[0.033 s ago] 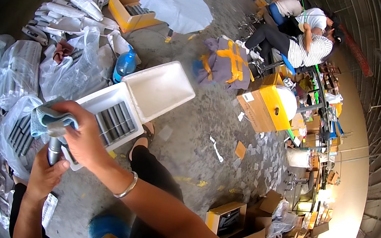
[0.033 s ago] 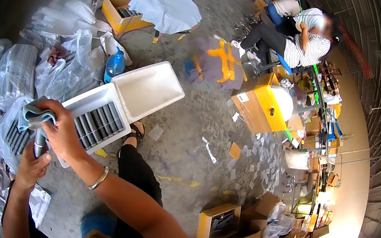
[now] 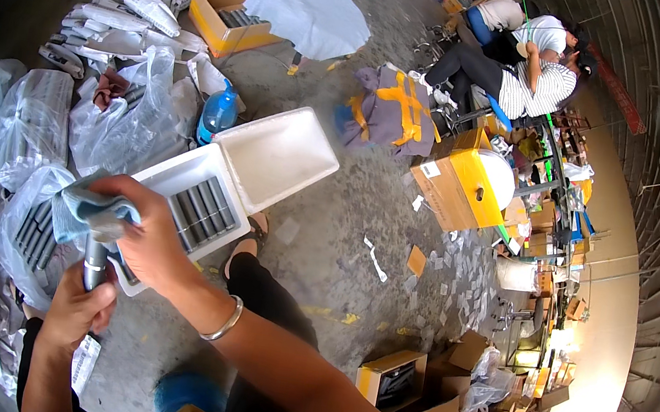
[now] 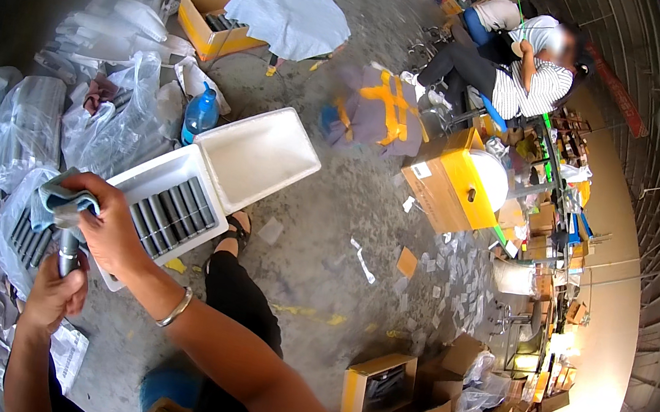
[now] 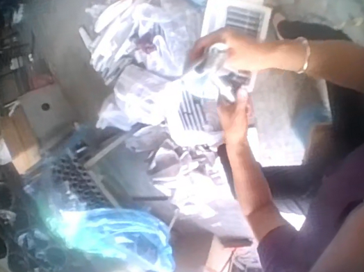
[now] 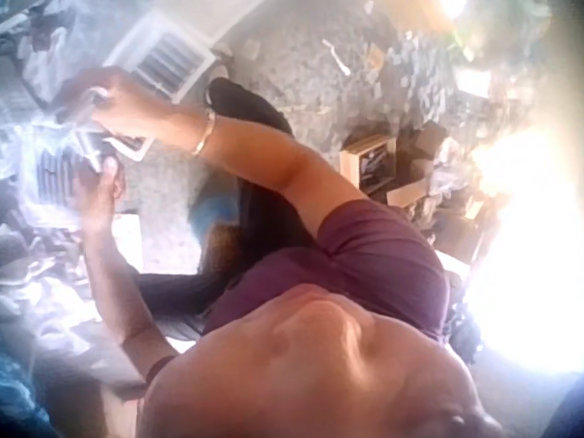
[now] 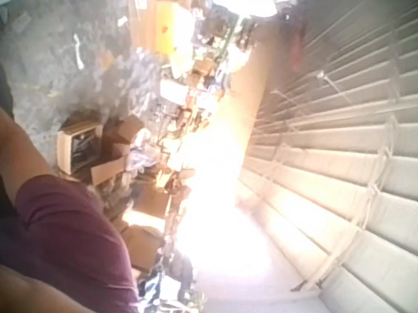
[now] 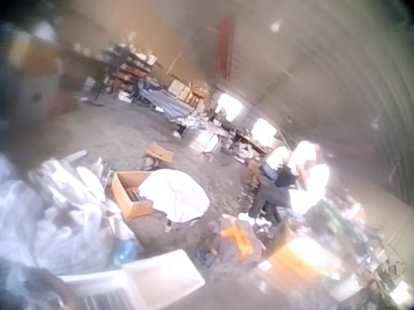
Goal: The person sits on a low stool and wipes cylindrical metal objects with a blue cloth. They pick up each cylinder from a plastic bag, wipe it thoroughly, and place it into a white styrofoam tray. The person occasionally touches their face or adjusts the camera during the task.
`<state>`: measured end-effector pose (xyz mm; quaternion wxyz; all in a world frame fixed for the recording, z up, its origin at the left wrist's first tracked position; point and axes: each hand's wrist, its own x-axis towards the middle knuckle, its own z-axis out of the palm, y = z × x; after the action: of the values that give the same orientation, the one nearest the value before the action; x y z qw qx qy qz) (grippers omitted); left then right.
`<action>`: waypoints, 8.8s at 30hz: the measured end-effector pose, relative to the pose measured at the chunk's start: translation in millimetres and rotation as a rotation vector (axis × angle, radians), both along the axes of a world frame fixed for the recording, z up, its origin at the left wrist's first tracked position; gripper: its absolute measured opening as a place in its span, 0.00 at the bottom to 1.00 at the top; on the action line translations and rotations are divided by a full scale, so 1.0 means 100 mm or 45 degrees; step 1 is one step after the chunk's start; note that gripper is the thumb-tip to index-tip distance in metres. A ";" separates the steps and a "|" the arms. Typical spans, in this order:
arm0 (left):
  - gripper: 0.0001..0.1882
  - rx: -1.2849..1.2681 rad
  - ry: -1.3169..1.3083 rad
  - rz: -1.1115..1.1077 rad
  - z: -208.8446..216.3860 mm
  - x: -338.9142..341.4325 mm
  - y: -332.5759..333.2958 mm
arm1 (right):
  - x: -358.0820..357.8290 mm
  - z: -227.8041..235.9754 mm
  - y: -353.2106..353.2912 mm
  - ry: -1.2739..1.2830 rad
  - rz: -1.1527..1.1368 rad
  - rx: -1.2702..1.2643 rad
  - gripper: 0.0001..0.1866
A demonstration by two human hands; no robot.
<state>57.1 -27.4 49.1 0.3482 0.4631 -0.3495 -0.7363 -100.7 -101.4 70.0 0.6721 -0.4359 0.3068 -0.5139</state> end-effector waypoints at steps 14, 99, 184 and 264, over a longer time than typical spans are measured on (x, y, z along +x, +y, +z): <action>0.11 0.113 0.143 0.308 0.04 0.10 -0.01 | -0.14 -0.17 -0.19 -0.120 -0.656 0.569 0.11; 0.11 0.446 0.312 -0.072 0.12 -0.27 0.32 | 0.23 0.14 0.17 0.021 0.217 0.179 0.19; 0.13 -0.060 0.283 1.102 0.06 0.47 -0.18 | 0.75 -0.34 0.56 0.857 0.583 -0.157 0.20; 0.11 -0.197 0.091 1.148 0.10 0.44 -0.29 | 0.81 -0.35 0.67 1.087 0.371 -0.118 0.22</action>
<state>101.6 -56.0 59.0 0.6791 0.5160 -0.1547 -0.4986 -19.3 -34.8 34.6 0.5304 -0.6770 0.4688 -0.2014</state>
